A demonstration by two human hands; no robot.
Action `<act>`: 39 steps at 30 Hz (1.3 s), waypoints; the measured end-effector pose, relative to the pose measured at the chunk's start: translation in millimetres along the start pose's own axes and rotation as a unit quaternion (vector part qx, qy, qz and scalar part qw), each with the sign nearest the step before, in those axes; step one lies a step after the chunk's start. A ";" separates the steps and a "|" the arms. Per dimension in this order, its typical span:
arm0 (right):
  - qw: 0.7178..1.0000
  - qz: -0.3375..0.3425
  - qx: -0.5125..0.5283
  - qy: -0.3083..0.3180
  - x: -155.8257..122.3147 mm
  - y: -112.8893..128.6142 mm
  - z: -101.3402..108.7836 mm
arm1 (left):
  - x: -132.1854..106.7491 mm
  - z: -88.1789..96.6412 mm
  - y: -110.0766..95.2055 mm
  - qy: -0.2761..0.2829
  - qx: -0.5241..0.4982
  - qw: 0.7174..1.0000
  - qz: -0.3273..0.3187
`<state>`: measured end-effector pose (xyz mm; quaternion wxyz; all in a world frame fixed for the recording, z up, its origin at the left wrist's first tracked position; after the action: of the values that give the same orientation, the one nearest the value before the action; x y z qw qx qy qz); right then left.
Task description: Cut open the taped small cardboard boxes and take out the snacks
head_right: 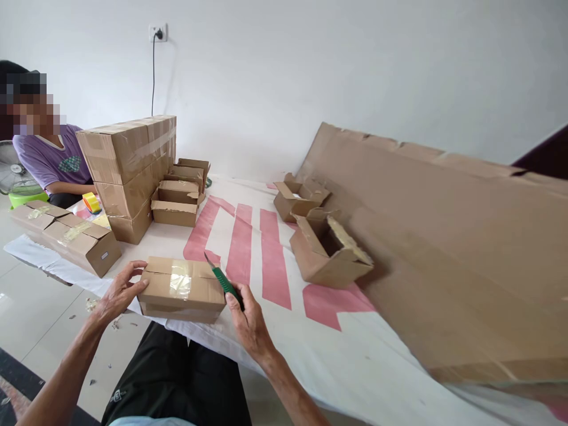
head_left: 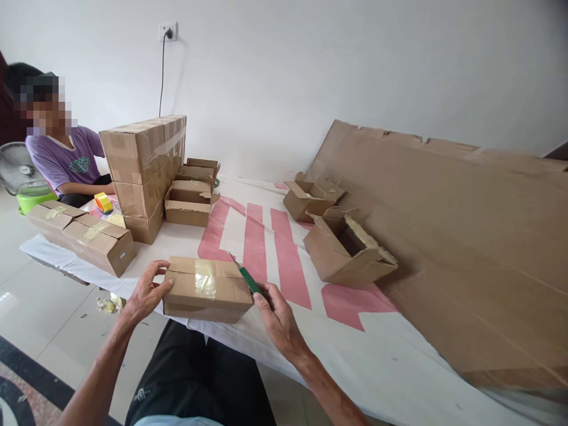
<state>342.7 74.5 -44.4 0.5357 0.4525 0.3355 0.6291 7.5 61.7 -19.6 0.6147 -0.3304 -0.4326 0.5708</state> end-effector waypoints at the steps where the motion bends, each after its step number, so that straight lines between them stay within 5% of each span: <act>1: 1.000 0.001 -0.006 0.009 2.9 3.3 2.5 | -0.3 -3.2 0.2 0.004 -0.006 1.000 0.003; 7: 0.993 0.035 -0.043 0.104 31.6 53.9 16.6 | -3.8 -12.4 -5.7 -0.015 -0.009 0.999 -0.038; 14: 0.949 0.087 -0.084 0.292 55.1 118.4 -12.6 | -12.2 -9.1 -6.6 -0.031 0.004 0.998 -0.055; 24: 0.945 0.050 -0.078 0.314 66.0 103.4 -28.8 | -9.0 -1.3 -14.8 -0.009 0.000 0.999 -0.036; 39: 0.902 0.082 -0.227 0.358 69.9 135.2 -11.8 | -11.6 -6.1 -26.6 0.024 0.007 1.000 -0.017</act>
<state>280.6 116.5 88.6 0.4141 0.0885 0.3144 0.8496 24.5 47.3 0.1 0.6367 -0.3324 -0.4192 0.5554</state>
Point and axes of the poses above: each hand's wrist, its own x-axis towards the middle knuckle, its own z-axis out of the back of the hand, y = z × x, the point moved 7 cm from there along x, towards the middle knuckle, and after that the axes turned 2 degrees about -z, right-handed, at the moved point
